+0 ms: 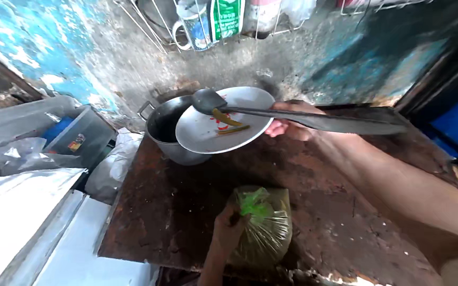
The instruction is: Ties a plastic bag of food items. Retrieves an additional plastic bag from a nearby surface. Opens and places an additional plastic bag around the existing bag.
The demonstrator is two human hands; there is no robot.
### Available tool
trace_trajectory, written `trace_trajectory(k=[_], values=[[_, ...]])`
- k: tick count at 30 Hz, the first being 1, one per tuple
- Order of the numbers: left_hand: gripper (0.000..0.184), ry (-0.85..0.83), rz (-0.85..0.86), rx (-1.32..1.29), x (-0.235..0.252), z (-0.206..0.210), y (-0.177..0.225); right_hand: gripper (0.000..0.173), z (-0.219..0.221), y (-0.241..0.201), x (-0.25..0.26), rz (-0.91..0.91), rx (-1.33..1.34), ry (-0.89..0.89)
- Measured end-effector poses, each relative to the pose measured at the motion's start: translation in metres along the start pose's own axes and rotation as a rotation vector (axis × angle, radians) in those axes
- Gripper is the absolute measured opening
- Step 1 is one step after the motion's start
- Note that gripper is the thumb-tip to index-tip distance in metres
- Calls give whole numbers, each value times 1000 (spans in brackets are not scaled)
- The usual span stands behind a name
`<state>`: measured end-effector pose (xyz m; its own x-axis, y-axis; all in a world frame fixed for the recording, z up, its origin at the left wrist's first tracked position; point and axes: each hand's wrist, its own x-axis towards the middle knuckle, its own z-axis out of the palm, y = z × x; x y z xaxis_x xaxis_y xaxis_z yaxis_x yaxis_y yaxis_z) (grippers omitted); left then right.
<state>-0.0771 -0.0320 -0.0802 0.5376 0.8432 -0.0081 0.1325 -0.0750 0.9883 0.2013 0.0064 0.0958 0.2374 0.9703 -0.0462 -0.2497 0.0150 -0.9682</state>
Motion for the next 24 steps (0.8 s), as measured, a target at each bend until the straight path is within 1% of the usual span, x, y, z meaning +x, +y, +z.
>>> trace_trajectory(k=[2, 3, 5, 6, 8, 10, 13, 16, 18, 21, 24], values=[[24, -9, 13, 25, -4, 0, 0, 32, 23, 3, 27, 0, -27, -81], [24, -15, 34, 57, -5, 0, -1, 30, 34, 3, 38, 34, -75, -76], [27, -27, 55, 86, -6, -1, -3, 27, 57, 1, 58, 136, -221, 15], [27, -34, 56, 87, -6, -1, -3, 27, 66, 4, 69, 158, -266, 58], [26, -48, 49, 77, -7, -2, -4, 23, 82, 9, 84, 204, -252, 109], [25, -56, 38, 71, -8, -2, -3, 25, 93, 12, 91, 241, -222, 133], [26, -63, 8, 76, -7, -3, 0, 30, 105, 16, 98, 278, -257, 136], [30, -76, -33, 73, -7, -5, 2, 33, 117, 20, 105, 314, -337, 97], [30, -76, -40, 55, -6, -6, 0, 35, 125, 20, 112, 352, -378, 64], [28, -79, -31, 24, -5, -7, -5, 34, 136, 15, 123, 435, -483, 48], [26, -85, -25, -13, -3, -8, -6, 33, 144, 15, 134, 508, -651, 29]])
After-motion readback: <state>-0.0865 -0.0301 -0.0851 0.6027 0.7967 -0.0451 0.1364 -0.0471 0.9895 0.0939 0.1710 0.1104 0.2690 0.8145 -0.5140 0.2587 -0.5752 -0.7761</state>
